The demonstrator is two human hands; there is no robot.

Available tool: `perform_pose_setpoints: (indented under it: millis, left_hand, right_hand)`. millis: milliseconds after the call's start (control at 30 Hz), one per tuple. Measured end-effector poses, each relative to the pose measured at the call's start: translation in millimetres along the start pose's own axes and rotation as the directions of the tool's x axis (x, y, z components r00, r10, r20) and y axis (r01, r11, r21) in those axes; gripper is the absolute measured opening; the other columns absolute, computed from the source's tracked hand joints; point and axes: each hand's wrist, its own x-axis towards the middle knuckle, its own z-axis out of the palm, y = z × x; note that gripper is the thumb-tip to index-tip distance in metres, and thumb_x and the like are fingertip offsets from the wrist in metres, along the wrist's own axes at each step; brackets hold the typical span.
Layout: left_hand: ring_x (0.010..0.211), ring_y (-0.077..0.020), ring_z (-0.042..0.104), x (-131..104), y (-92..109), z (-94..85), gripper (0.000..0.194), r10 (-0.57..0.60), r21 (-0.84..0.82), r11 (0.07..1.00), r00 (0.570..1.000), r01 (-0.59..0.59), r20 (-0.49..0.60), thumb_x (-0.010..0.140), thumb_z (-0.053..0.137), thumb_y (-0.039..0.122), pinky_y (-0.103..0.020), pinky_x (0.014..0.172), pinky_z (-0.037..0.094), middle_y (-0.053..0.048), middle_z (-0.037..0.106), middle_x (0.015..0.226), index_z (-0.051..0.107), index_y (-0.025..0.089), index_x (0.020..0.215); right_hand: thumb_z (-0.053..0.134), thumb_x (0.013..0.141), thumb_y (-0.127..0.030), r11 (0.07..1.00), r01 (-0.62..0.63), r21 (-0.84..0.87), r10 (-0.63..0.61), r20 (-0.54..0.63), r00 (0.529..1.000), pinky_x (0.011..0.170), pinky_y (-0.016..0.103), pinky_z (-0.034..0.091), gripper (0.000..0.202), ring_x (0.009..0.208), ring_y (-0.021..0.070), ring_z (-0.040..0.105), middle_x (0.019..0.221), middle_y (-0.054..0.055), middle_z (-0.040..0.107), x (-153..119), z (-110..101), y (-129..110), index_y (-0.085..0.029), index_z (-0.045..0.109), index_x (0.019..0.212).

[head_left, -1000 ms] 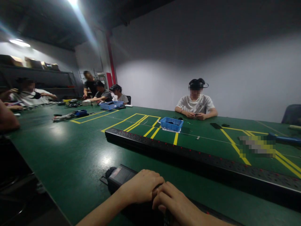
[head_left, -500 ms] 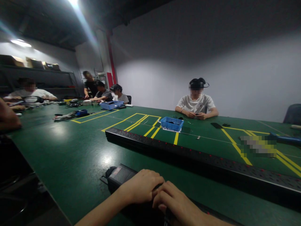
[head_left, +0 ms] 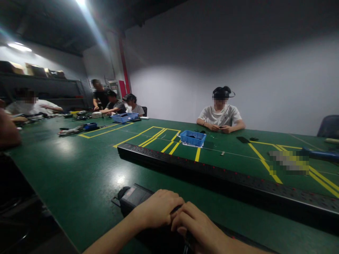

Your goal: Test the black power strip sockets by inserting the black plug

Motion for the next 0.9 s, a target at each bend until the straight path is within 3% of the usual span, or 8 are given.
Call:
perform_pose_setpoints:
  millis: [100,333,567,733,900]
  left_hand:
    - [0.081,-0.0213,0.058,-0.8,1.6,-1.9,0.023,0.004,-0.01,1.0,1.0,-0.004,-0.004,0.087,0.039,0.034,-0.029,0.069,0.04,-0.003,0.063,0.087,0.058,0.02,0.088]
    - [0.083,-0.0217,0.057,-1.9,1.8,-3.1,0.018,0.007,-0.022,1.0,1.0,-0.008,-0.01,0.084,0.046,0.034,-0.029,0.07,0.041,-0.003,0.063,0.092,0.056,0.02,0.09]
    - [0.081,-0.0216,0.057,-0.6,0.1,-2.1,0.015,0.009,-0.032,0.999,1.0,-0.009,0.002,0.081,0.048,0.029,-0.028,0.068,0.04,-0.002,0.063,0.089,0.057,0.02,0.089]
    - [0.082,-0.0207,0.059,1.5,-3.0,-3.0,0.019,0.004,-0.059,0.998,1.0,-0.003,0.015,0.083,0.045,0.031,-0.027,0.067,0.041,-0.002,0.064,0.09,0.058,0.021,0.092]
    - [0.088,-0.0206,0.059,2.6,-3.7,-6.3,0.028,-0.046,-0.076,0.996,0.999,0.048,0.027,0.085,0.041,0.041,-0.026,0.072,0.041,-0.002,0.065,0.096,0.058,0.024,0.1]
  right_hand:
    - [0.046,0.063,-0.004,0.998,0.001,-0.063,-0.003,-0.032,0.999,0.078,0.027,0.038,0.033,0.093,0.016,0.045,0.099,0.005,0.049,-0.7,-0.2,-0.7,-0.021,0.048,0.091]
    - [0.042,0.07,-0.007,0.989,0.07,-0.129,-0.069,0.014,0.998,0.08,0.028,0.038,0.028,0.099,0.0168,0.042,0.1,0.007,0.05,1.3,-3.4,-6.3,-0.02,0.048,0.094]
    - [0.043,0.066,-0.006,0.993,0.068,-0.098,-0.069,-0.009,0.998,0.078,0.027,0.039,0.029,0.096,0.0168,0.044,0.097,0.006,0.051,0.6,-1.3,-4.0,-0.02,0.048,0.091]
    - [0.042,0.06,-0.002,0.995,0.011,-0.094,-0.009,0.019,1.0,0.081,0.028,0.038,0.035,0.099,0.0174,0.042,0.101,0.006,0.05,0.3,-2.6,-6.8,-0.02,0.046,0.09]
    - [0.038,0.063,0.003,0.993,-0.048,-0.104,0.053,0.051,0.997,0.082,0.029,0.036,0.036,0.096,0.0163,0.041,0.101,0.005,0.05,1.7,-8.1,-17.7,-0.021,0.046,0.089]
